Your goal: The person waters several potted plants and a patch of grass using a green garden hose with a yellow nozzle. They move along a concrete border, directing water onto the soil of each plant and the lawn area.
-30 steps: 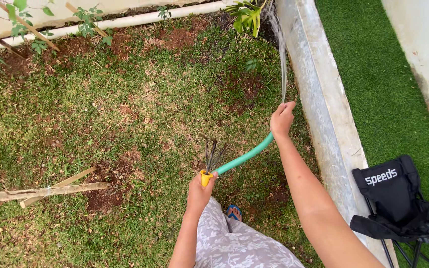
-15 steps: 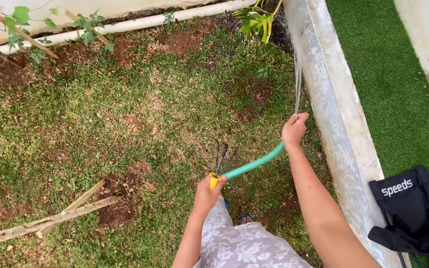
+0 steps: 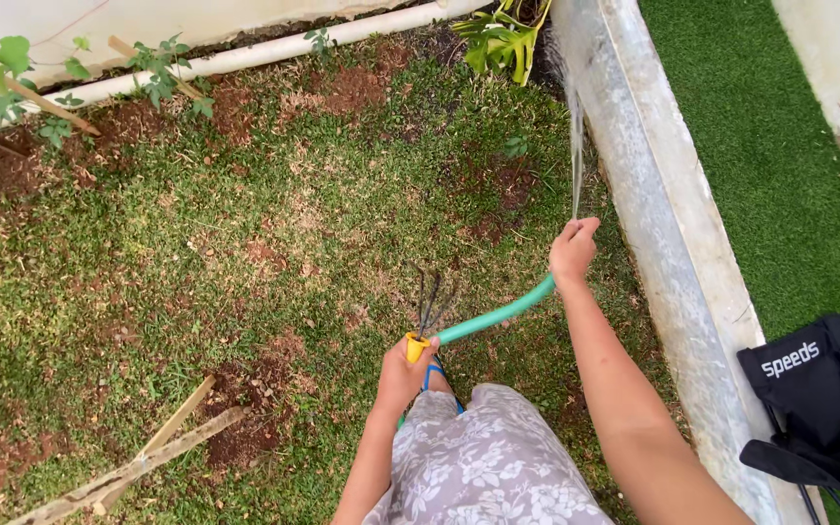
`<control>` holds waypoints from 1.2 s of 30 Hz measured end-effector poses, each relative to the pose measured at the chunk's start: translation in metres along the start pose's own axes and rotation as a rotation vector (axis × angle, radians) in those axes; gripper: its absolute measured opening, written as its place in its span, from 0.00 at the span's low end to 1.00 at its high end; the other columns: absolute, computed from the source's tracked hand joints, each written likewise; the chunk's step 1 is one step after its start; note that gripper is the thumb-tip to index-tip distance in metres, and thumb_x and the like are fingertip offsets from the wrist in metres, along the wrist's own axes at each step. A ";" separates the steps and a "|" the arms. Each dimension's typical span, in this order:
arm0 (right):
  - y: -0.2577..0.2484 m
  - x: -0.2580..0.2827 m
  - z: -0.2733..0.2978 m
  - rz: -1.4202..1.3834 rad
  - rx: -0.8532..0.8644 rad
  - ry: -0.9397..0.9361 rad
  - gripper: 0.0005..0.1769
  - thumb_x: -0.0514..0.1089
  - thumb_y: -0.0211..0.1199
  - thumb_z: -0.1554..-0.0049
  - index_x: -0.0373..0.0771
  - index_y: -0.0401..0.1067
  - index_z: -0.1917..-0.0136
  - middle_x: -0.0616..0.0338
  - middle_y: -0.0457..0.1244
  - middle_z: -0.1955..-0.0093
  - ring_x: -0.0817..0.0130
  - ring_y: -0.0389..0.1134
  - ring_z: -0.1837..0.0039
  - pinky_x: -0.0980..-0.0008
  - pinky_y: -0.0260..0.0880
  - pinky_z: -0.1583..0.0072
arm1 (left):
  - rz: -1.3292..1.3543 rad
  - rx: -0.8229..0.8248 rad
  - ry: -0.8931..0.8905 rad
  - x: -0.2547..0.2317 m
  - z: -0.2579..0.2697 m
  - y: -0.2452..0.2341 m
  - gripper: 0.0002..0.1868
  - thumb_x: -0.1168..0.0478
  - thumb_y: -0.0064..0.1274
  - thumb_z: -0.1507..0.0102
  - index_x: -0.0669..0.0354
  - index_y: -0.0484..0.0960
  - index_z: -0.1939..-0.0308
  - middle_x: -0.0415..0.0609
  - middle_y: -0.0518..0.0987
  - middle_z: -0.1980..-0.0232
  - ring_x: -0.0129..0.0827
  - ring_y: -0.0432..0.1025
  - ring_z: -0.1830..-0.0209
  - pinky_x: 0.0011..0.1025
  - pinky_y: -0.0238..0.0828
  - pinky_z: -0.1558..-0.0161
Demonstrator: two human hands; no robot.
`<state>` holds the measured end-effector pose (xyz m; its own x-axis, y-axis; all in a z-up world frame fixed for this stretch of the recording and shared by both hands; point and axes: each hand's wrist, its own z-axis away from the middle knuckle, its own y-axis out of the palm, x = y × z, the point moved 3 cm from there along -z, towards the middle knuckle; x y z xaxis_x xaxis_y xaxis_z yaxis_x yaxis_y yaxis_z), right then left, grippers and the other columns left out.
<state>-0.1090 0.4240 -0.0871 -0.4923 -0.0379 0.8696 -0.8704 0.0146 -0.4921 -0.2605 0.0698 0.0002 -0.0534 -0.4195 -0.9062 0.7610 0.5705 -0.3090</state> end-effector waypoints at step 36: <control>0.002 0.134 -0.042 -0.103 -0.246 -0.292 0.08 0.45 0.45 0.30 0.39 0.53 0.48 0.49 0.60 0.66 0.53 0.65 0.65 0.51 0.59 0.60 | 0.013 -0.102 0.053 -0.037 -0.040 -0.023 0.18 0.49 0.55 0.36 0.61 0.77 0.69 0.42 0.72 0.79 0.25 0.63 0.80 0.29 0.60 0.76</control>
<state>-0.1775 0.4610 0.0303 -0.4105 -0.3341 0.8485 -0.9082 0.2335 -0.3474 -0.3022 0.1005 0.0291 -0.0800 -0.3756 -0.9233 0.6921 0.6456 -0.3226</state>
